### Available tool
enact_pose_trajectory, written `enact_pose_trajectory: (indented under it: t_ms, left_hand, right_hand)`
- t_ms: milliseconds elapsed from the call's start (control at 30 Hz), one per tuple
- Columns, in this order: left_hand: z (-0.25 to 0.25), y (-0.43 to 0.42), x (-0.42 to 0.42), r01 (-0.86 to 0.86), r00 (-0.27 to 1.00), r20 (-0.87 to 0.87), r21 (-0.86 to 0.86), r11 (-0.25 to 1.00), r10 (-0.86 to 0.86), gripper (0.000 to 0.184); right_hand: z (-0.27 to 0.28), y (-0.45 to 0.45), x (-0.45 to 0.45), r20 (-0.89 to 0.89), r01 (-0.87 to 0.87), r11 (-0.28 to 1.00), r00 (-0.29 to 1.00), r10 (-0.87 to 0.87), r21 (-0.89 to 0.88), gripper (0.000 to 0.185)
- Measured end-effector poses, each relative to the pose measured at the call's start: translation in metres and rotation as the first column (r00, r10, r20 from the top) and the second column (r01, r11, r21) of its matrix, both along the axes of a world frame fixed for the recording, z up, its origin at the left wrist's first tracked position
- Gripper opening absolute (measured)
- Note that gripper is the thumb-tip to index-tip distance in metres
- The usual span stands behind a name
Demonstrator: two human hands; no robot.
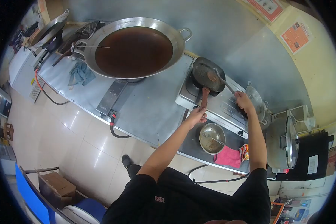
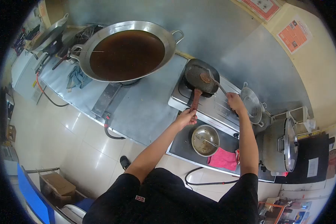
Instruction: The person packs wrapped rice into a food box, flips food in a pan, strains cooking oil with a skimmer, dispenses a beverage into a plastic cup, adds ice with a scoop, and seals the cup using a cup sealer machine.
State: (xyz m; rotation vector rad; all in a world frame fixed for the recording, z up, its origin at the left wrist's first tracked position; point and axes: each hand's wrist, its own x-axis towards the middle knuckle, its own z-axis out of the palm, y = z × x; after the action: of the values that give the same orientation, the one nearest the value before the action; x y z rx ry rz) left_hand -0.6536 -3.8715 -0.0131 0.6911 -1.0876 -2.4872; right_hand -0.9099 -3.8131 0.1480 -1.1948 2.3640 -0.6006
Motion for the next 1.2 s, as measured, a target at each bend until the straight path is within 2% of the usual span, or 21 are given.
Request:
enact_pose_trajectory:
  t_ms: [33, 67, 167, 267, 367, 467, 567, 667, 700, 733, 767, 867, 967, 1100, 1133, 1200]
  left_hand:
    - [-0.002, 0.000, -0.002, 0.000, 1.000, -0.002, -0.001, 1.000, 0.000, 0.024]
    - [-0.001, 0.001, -0.002, -0.005, 1.000, 0.008, -0.008, 1.000, 0.006, 0.023]
    - [0.007, 0.004, 0.000, -0.021, 0.999, 0.031, -0.025, 0.999, 0.022, 0.022]
    - [0.010, 0.005, 0.002, -0.035, 0.999, 0.033, -0.024, 0.999, 0.036, 0.022]
    - [0.007, 0.005, 0.000, -0.033, 0.999, 0.015, -0.021, 0.999, 0.034, 0.023]
    - [0.004, 0.006, -0.001, -0.040, 0.999, 0.008, -0.018, 0.999, 0.040, 0.023]
    - [0.005, 0.004, 0.001, -0.038, 0.999, 0.018, -0.035, 0.999, 0.038, 0.023]
    - [0.001, 0.008, 0.000, -0.036, 0.999, -0.007, -0.023, 0.999, 0.036, 0.024]
    - [-0.004, 0.008, -0.001, -0.040, 0.999, -0.020, -0.009, 0.999, 0.040, 0.024]
    - [-0.005, 0.006, -0.003, -0.049, 0.998, -0.038, 0.002, 0.999, 0.049, 0.025]
    - [-0.002, 0.005, -0.002, -0.042, 0.999, -0.023, 0.004, 0.999, 0.042, 0.026]
    - [0.006, 0.006, 0.006, -0.002, 1.000, 0.009, 0.003, 1.000, 0.002, 0.037]
    - [0.013, 0.012, 0.011, 0.004, 0.998, 0.070, 0.000, 1.000, -0.004, 0.041]
    - [0.006, 0.018, 0.017, 0.028, 0.996, 0.089, -0.028, 0.999, -0.026, 0.044]
    - [0.001, 0.021, 0.021, 0.032, 0.997, 0.075, -0.019, 0.999, -0.030, 0.044]
    - [-0.006, 0.023, 0.030, 0.034, 0.998, 0.044, -0.004, 0.999, -0.034, 0.043]
  right_hand:
    - [-0.012, -0.007, -0.001, -0.280, -0.171, 0.984, 0.948, 0.154, -0.038, 0.027]
    - [-0.016, -0.013, 0.006, -0.538, -0.340, 0.940, 0.797, 0.274, -0.026, 0.027]
    - [-0.004, -0.032, 0.039, -0.527, -0.157, 0.955, 0.806, 0.272, 0.253, 0.030]
    - [0.000, -0.044, 0.037, -0.531, -0.239, 0.915, 0.754, 0.385, 0.325, 0.025]
    - [0.003, -0.068, 0.017, -0.475, -0.298, 0.811, 0.689, 0.548, 0.503, 0.024]
    - [0.016, -0.087, 0.015, -0.395, -0.212, 0.748, 0.741, 0.542, 0.628, 0.026]
    - [0.052, -0.086, 0.055, -0.320, -0.119, 0.726, 0.841, 0.436, 0.678, 0.027]
    - [0.063, -0.081, 0.055, -0.298, -0.089, 0.784, 0.894, 0.335, 0.614, 0.026]
    - [0.046, -0.071, 0.032, -0.389, -0.195, 0.875, 0.838, 0.384, 0.443, 0.025]
    - [0.016, -0.057, -0.007, -0.492, -0.317, 0.912, 0.769, 0.407, 0.260, 0.025]
    - [-0.002, -0.047, -0.030, -0.598, -0.448, 0.890, 0.693, 0.403, 0.080, 0.025]
    - [-0.018, -0.009, 0.001, -0.589, -0.346, 0.923, 0.786, 0.187, -0.169, 0.034]
    - [-0.004, 0.012, 0.047, -0.426, -0.106, 0.984, 0.904, 0.035, -0.144, 0.042]
    - [-0.057, 0.021, 0.003, -0.161, -0.127, 0.916, 0.985, 0.069, -0.381, 0.038]
    - [-0.054, 0.021, 0.014, 0.237, 0.075, 0.917, 0.971, 0.022, -0.393, 0.032]
    - [-0.030, 0.026, 0.040, 0.644, 0.279, 0.908, 0.765, -0.013, -0.313, 0.032]
